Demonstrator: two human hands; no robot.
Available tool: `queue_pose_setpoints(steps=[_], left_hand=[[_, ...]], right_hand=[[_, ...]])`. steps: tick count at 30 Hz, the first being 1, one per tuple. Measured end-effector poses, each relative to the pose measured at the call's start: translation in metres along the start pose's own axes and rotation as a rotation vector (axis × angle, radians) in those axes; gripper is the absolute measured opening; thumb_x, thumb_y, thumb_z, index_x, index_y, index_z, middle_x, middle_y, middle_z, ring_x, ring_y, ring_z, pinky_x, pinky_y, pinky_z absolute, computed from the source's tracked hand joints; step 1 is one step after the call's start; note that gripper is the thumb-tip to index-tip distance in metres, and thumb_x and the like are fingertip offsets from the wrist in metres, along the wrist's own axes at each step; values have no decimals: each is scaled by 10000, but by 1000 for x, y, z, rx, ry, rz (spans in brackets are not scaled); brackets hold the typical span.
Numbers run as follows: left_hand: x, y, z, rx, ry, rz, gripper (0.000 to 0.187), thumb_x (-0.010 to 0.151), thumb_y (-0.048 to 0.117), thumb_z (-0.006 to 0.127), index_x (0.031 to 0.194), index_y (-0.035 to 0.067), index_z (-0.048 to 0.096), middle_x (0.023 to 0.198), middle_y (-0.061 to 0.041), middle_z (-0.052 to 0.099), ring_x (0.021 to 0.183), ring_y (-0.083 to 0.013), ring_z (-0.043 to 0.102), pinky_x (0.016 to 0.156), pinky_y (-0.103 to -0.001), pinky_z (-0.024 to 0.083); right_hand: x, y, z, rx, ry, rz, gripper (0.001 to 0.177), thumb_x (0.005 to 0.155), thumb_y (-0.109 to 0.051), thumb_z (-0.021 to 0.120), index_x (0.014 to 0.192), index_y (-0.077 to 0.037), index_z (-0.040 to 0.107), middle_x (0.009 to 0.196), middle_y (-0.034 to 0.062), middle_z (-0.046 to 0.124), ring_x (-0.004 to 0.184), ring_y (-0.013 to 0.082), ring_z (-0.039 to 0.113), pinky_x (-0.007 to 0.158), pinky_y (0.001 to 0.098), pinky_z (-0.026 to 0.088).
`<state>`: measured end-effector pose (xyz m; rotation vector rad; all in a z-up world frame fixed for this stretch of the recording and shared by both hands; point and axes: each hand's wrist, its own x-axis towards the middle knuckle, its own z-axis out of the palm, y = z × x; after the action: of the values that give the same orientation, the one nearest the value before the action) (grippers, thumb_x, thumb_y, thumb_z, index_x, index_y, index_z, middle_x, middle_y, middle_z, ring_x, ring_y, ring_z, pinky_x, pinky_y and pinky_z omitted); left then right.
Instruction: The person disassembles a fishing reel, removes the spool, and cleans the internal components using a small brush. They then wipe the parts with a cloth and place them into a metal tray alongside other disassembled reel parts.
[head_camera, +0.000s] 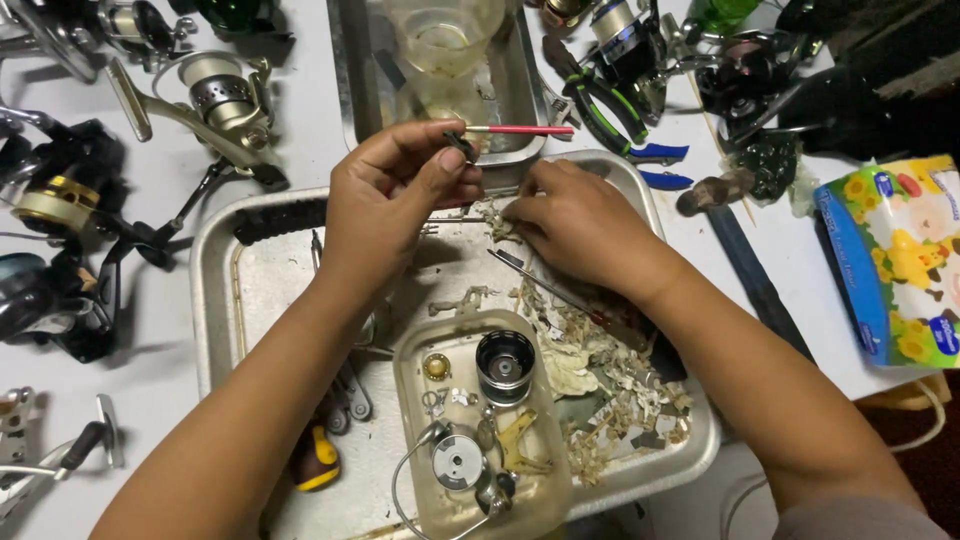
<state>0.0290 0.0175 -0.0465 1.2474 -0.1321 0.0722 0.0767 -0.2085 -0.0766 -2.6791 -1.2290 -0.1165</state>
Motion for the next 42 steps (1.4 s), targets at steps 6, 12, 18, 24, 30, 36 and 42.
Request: queue_pose_setpoints(steps=[6, 12, 18, 24, 30, 36, 42], left_hand=[[7, -4, -8, -89, 9, -74, 358, 908, 164, 723, 1215, 26, 604, 956, -176, 748, 842, -233, 760, 805, -325, 689], [4, -4, -9, -103, -54, -162, 323, 900, 80, 715, 1202, 2, 631, 1011, -185, 748, 905, -238, 755, 837, -331, 686], [-3, -3, 1, -172, -56, -310, 374, 858, 65, 735, 1213, -16, 652, 956, -209, 758, 859, -251, 767, 812, -319, 665], [-8, -6, 4, -134, -87, -370, 345, 835, 32, 749, 1168, -16, 676, 959, -196, 761, 857, -250, 763, 795, -327, 665], [-10, -14, 5, -67, -143, -200, 256, 822, 106, 792, 1062, 34, 740, 1052, -135, 776, 907, -216, 757, 800, -388, 715], [-9, -23, 3, -93, -98, -125, 264, 829, 116, 796, 1078, 38, 756, 1030, -143, 784, 852, -204, 761, 811, -340, 703], [-9, -13, -2, -4, -94, -175, 290, 831, 143, 795, 1108, 64, 757, 992, -105, 787, 847, -178, 756, 815, -311, 684]], right_hand=[[-5, 0, -22, 109, -13, 21, 131, 922, -179, 708, 1014, -93, 748, 942, 116, 707, 826, 356, 668, 714, 482, 518], [-15, -8, -66, 363, 142, 47, 211, 897, 25, 667, 1059, -34, 789, 1053, 120, 777, 957, 243, 745, 923, 366, 590], [-15, -38, -89, 547, 322, 63, 127, 904, -48, 768, 1024, -7, 768, 1008, 152, 775, 960, 243, 757, 912, 335, 633], [-12, -58, -75, 488, 523, 29, 144, 909, 21, 788, 1046, 25, 743, 1024, 152, 771, 919, 204, 754, 840, 283, 592], [-5, -63, -69, 470, 562, -84, 129, 899, 61, 787, 1023, 47, 753, 970, 189, 745, 895, 272, 726, 852, 340, 601], [-6, -64, -61, 346, 580, -135, 173, 930, 79, 764, 1100, 60, 736, 998, 219, 695, 879, 287, 700, 827, 346, 590], [-6, -68, -58, 374, 604, -113, 87, 920, 67, 759, 1007, 63, 748, 925, 194, 726, 829, 277, 710, 771, 336, 576]])
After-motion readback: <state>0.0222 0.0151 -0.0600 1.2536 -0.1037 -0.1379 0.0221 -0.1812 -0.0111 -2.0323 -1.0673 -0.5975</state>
